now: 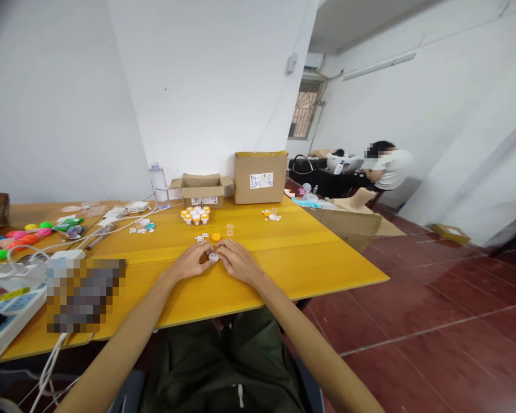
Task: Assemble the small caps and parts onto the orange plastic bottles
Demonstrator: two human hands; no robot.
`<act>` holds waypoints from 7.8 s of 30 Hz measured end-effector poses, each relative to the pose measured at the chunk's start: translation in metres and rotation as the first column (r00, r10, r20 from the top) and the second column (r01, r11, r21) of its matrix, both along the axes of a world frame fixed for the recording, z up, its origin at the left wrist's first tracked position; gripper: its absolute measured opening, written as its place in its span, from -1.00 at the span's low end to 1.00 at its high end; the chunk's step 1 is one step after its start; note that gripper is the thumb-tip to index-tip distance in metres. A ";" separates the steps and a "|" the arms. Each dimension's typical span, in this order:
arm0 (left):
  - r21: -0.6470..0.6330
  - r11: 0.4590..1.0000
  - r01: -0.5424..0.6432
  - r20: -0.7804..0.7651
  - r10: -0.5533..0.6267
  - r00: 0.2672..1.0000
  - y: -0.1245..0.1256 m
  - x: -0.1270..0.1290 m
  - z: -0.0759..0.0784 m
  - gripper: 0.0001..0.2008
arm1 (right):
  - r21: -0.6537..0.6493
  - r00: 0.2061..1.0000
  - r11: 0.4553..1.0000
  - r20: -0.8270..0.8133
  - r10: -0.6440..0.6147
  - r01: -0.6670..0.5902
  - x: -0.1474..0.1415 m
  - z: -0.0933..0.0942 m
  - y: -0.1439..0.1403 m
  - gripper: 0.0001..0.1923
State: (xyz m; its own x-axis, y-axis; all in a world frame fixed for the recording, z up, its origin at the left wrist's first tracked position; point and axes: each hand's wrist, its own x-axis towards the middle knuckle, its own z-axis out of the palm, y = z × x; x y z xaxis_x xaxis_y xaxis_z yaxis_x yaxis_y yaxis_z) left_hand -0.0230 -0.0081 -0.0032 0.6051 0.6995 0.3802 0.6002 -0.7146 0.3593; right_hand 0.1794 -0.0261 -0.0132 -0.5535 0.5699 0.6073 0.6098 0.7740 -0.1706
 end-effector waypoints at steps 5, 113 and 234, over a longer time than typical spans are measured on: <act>-0.007 1.000 0.001 0.008 -0.001 1.000 -0.001 0.000 0.001 -0.91 | 0.007 1.000 1.000 0.015 -0.020 0.020 0.000 -0.002 -0.001 -0.74; 0.070 0.997 -0.043 -0.038 0.046 0.998 -0.002 0.000 0.000 -0.98 | 0.080 0.995 0.997 0.097 0.001 -0.009 -0.007 -0.009 0.016 -0.84; 0.051 0.999 0.008 -0.004 -0.008 1.000 0.002 0.000 -0.003 -0.98 | -0.192 1.000 0.981 -0.014 -0.008 0.005 -0.007 -0.001 0.014 -0.87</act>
